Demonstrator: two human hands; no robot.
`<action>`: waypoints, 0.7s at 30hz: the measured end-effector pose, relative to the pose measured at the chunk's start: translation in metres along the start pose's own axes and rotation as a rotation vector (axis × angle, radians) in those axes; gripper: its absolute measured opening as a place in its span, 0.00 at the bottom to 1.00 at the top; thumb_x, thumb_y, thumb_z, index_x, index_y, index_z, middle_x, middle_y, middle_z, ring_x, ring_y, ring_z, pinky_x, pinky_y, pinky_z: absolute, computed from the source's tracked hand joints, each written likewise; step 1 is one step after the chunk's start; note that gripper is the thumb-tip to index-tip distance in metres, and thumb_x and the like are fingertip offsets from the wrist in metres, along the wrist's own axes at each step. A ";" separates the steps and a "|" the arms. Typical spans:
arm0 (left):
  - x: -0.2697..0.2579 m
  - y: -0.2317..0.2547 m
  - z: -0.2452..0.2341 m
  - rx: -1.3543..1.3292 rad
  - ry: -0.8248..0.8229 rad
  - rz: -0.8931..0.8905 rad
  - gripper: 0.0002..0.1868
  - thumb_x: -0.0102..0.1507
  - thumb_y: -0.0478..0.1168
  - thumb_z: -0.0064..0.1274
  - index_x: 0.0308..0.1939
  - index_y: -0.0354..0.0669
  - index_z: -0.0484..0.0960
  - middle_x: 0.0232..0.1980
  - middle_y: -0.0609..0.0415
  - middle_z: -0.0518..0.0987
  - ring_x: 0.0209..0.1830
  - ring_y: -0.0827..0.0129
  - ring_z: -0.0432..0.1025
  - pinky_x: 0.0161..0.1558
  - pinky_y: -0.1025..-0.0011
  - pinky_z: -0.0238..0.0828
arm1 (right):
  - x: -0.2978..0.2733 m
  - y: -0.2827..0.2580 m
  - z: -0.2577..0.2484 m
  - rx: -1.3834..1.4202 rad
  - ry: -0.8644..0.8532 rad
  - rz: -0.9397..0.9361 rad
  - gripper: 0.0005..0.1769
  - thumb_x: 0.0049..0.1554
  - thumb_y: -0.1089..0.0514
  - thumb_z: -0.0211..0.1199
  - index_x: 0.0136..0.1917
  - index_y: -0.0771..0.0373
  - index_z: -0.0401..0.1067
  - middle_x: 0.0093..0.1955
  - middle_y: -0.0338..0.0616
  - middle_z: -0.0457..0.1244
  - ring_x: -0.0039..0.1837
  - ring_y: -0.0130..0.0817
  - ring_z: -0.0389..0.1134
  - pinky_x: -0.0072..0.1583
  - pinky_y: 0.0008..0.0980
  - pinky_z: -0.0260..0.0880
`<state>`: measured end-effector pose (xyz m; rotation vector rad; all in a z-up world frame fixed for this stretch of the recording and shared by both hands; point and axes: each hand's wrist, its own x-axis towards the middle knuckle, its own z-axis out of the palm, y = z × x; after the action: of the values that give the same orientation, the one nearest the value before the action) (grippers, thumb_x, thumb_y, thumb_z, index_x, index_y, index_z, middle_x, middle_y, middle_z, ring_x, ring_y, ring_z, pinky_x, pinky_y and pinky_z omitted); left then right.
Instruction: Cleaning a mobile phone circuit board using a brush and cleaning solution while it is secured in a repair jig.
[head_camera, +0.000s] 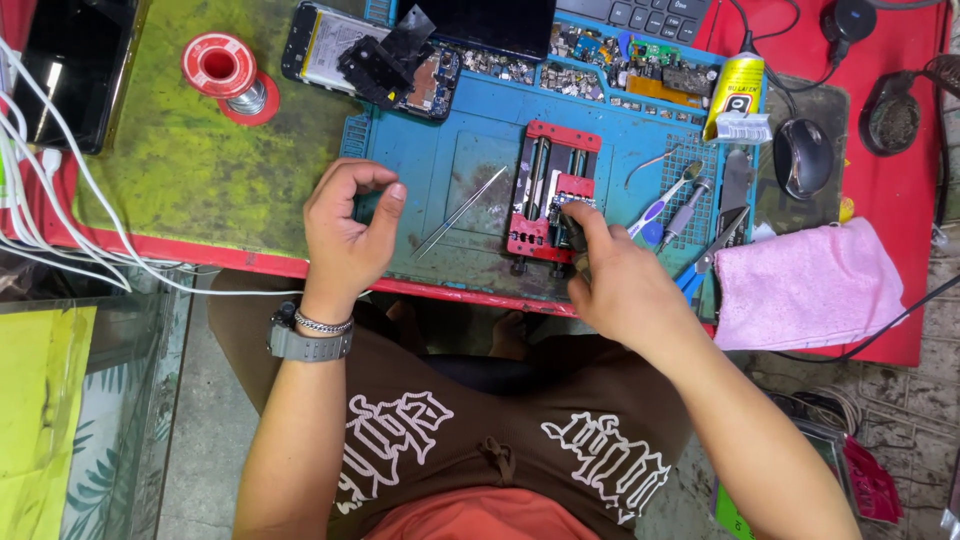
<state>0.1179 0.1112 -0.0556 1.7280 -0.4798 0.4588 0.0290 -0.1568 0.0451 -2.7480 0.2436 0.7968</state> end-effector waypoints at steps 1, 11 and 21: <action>0.000 0.000 0.000 -0.001 -0.001 0.003 0.04 0.68 0.35 0.60 0.41 0.38 0.82 0.36 0.49 0.78 0.36 0.57 0.75 0.44 0.64 0.73 | 0.002 0.002 0.000 0.001 0.003 0.001 0.45 0.54 0.60 0.61 0.80 0.45 0.45 0.57 0.63 0.63 0.56 0.75 0.69 0.55 0.64 0.74; -0.001 0.000 0.001 0.003 -0.007 -0.002 0.03 0.67 0.34 0.60 0.41 0.38 0.82 0.37 0.49 0.79 0.37 0.56 0.76 0.44 0.64 0.74 | -0.013 -0.009 -0.014 0.147 0.084 -0.026 0.42 0.54 0.63 0.58 0.79 0.49 0.48 0.59 0.70 0.63 0.57 0.77 0.68 0.58 0.67 0.71; -0.036 0.133 0.020 -0.265 -0.541 -0.335 0.27 0.60 0.48 0.60 0.60 0.40 0.75 0.57 0.50 0.76 0.58 0.62 0.72 0.63 0.65 0.66 | -0.046 -0.017 0.050 0.590 0.307 -0.575 0.58 0.53 0.55 0.57 0.80 0.70 0.19 0.57 0.56 0.63 0.52 0.45 0.72 0.58 0.44 0.71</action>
<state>0.0158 0.0683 0.0294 1.6203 -0.5877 -0.3126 -0.0306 -0.1213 0.0331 -2.1787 -0.2195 0.1147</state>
